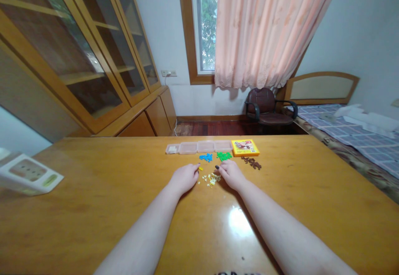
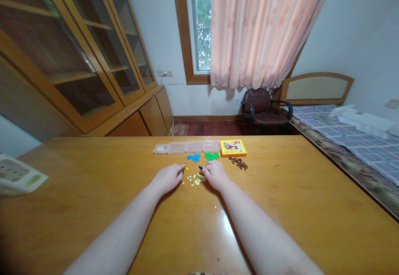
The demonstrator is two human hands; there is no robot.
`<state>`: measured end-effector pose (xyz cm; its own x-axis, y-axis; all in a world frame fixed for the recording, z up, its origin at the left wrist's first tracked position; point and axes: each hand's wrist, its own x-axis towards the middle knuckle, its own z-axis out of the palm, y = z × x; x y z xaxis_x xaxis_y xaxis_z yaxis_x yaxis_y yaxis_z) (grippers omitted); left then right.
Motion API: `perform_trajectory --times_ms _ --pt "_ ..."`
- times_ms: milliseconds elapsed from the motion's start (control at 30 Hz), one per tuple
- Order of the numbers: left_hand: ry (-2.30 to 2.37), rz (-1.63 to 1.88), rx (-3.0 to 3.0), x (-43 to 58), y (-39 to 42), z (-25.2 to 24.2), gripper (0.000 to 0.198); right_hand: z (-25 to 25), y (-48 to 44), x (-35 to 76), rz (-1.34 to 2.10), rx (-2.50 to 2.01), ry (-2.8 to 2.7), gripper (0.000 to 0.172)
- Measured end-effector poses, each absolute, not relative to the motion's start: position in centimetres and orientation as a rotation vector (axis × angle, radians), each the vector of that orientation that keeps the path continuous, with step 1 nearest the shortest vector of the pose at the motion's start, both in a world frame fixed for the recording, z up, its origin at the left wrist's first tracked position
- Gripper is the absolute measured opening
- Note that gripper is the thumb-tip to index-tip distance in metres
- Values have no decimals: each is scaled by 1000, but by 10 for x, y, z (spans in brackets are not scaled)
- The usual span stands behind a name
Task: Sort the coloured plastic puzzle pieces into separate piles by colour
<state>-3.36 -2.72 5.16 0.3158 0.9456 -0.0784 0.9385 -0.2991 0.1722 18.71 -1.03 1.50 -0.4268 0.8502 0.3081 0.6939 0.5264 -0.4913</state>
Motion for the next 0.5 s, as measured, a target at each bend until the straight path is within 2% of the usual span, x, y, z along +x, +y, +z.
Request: perform_trajectory --times_ms 200,500 --pt "1855 -213 2280 -22 -33 50 55 14 -12 185 363 -1197 -2343 44" --pt "1857 -175 2331 -20 -31 46 48 20 -13 185 345 -1221 -2294 43"
